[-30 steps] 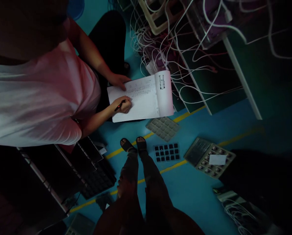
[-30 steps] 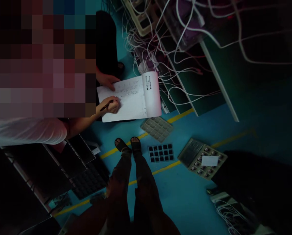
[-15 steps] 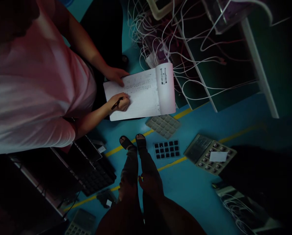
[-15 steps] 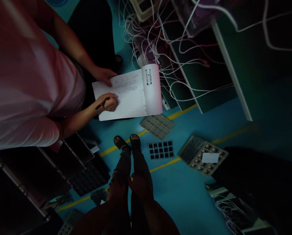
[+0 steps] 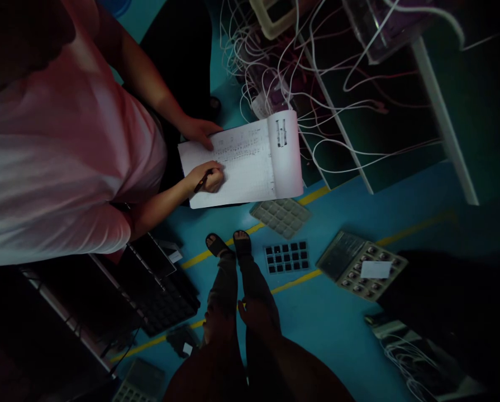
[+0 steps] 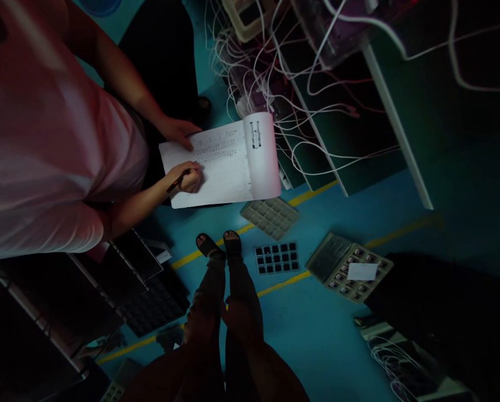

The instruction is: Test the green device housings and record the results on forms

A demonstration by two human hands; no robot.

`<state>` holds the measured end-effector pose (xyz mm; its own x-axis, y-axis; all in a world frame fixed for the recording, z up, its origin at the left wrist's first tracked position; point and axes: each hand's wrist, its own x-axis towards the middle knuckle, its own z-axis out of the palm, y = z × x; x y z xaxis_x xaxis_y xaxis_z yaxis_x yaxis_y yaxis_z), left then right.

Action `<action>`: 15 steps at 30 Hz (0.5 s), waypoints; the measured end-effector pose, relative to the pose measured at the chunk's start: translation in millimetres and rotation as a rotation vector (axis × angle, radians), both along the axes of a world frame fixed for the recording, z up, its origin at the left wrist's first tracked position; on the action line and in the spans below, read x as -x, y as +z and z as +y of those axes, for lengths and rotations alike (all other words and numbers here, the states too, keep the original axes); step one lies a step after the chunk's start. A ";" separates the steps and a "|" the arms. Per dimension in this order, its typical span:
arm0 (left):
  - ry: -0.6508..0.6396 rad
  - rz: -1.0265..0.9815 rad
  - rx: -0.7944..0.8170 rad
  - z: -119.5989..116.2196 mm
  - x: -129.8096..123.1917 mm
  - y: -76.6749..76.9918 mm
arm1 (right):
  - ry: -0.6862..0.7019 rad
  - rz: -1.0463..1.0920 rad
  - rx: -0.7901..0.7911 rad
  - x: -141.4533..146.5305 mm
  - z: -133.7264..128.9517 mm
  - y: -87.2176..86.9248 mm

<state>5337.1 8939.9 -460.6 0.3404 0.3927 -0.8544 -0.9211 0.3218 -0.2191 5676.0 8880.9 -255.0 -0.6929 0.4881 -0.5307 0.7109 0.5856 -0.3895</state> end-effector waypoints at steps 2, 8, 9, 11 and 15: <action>-0.067 0.003 -0.019 1.6 0.3 0.9 | -0.017 -0.014 0.014 -5.0 -3.3 -3.3; -0.145 0.023 -0.067 1.7 1.0 -1.1 | 0.007 -0.003 0.005 -4.7 -4.2 -4.3; -0.151 0.029 -0.080 0.8 1.1 -2.9 | 0.018 0.007 -0.002 -2.8 -2.9 -3.2; -0.157 0.040 -0.101 -1.1 1.2 -7.1 | 0.044 0.024 -0.032 1.6 0.4 0.0; -0.166 0.029 -0.136 -3.0 1.8 -12.5 | -0.012 -0.039 -0.020 9.9 7.8 7.6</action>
